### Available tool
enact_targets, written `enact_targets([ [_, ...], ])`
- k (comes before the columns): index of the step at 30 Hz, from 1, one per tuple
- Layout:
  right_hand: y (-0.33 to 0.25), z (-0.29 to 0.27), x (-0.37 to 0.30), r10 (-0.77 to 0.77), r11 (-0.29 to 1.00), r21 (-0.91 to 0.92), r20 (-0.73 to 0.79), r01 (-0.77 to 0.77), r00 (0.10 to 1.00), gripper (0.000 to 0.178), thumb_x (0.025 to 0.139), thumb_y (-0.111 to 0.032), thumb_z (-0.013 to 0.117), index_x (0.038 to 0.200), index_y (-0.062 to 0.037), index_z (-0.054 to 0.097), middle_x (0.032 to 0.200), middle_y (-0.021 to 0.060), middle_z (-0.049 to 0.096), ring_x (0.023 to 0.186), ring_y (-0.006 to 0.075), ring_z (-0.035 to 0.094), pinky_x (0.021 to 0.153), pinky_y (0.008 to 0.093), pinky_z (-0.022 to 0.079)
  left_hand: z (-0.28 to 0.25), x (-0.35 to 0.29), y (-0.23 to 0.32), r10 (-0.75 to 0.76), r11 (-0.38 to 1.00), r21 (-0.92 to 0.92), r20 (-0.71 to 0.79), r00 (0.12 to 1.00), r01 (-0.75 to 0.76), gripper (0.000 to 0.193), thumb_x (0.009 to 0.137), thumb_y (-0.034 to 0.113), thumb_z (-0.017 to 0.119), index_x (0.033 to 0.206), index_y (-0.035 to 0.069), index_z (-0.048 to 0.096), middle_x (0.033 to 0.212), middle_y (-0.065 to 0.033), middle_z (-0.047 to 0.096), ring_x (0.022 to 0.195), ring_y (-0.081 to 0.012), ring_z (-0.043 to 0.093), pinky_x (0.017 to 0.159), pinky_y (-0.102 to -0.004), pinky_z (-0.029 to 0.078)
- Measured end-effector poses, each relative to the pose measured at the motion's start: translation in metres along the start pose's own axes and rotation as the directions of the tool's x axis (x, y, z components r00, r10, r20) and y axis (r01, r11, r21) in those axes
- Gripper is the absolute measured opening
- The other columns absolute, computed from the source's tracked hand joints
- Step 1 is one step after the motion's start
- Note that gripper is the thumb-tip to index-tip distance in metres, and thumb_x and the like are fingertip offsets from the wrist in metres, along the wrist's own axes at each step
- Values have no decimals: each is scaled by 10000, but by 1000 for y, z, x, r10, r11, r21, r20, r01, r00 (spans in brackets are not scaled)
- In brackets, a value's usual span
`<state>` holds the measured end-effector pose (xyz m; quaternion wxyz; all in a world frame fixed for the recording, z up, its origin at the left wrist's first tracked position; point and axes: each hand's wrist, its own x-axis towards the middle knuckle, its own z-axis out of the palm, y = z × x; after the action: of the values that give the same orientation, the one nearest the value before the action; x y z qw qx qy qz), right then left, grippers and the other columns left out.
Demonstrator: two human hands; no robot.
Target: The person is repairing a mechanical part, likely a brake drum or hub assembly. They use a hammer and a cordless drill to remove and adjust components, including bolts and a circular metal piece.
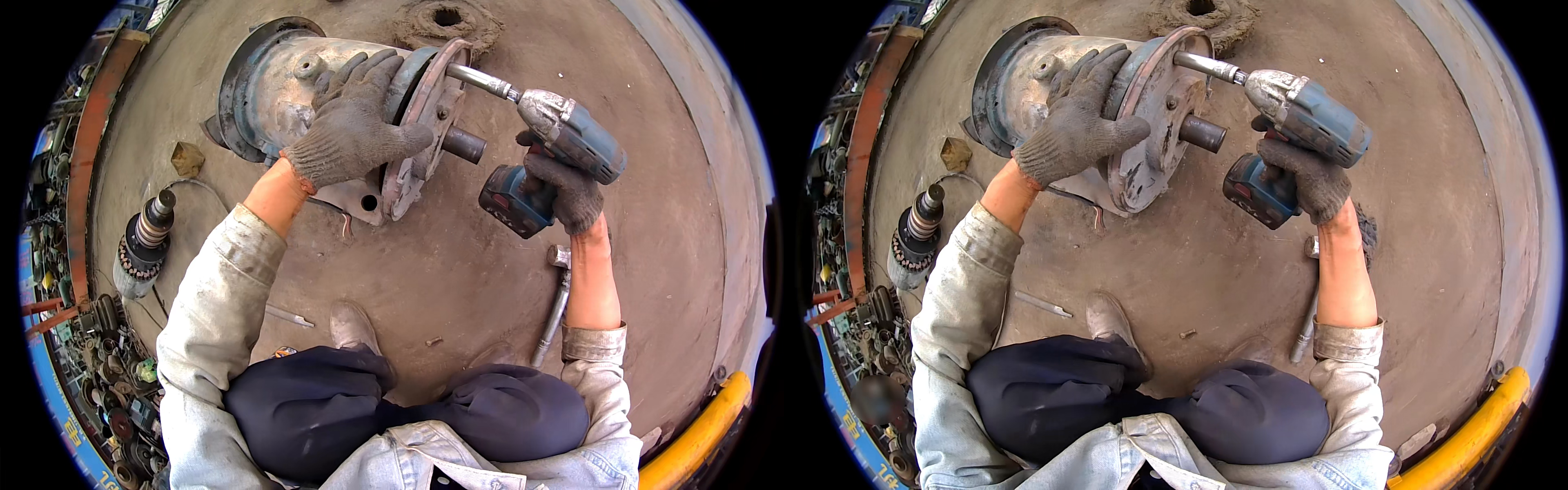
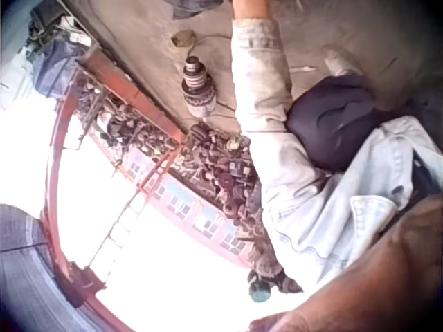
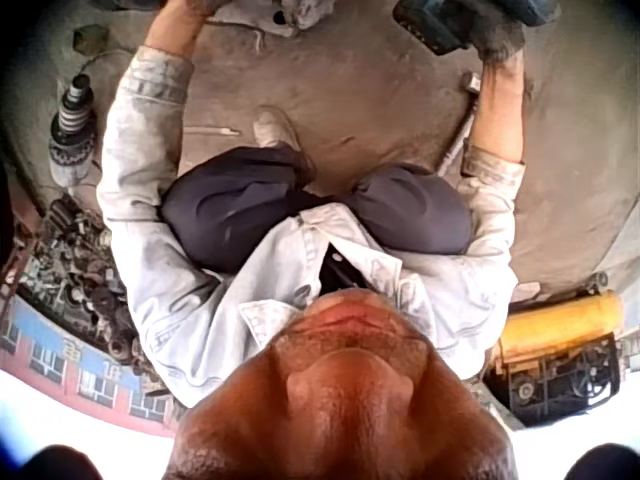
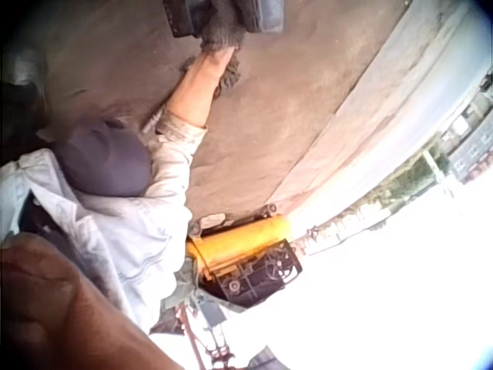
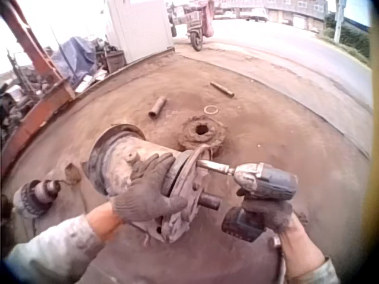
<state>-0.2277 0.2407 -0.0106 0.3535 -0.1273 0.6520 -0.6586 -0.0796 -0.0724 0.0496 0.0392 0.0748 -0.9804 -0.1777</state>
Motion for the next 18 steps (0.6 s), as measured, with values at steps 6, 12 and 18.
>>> enact_targets([
  [6,35,-10,-52,-2,973,229,26,-4,1000,417,862,-79,790,1257,37,725,789,19,632,662,152,611,646,342,531,2,5,-2,-5,990,-138,17,1000,7,1126,835,606,815,1703,18,406,1717,-273,429,1646,-445,322,1363,-533,230],
  [12,83,-13,-101,365,805,474,80,-358,928,350,899,-63,781,1232,20,715,756,44,642,622,163,603,623,348,533,-1,11,-3,24,991,-135,49,999,-17,1128,840,583,836,1687,-28,409,1719,-283,427,1638,-452,328,1349,-543,246],
  [18,163,7,-154,664,596,525,104,-608,741,105,992,-121,778,1046,-54,718,731,13,666,569,118,626,520,299,521,4,9,-5,20,976,-217,39,999,-11,1060,846,502,826,1668,-43,436,1719,-275,439,1618,-452,365,1339,-528,260],
])
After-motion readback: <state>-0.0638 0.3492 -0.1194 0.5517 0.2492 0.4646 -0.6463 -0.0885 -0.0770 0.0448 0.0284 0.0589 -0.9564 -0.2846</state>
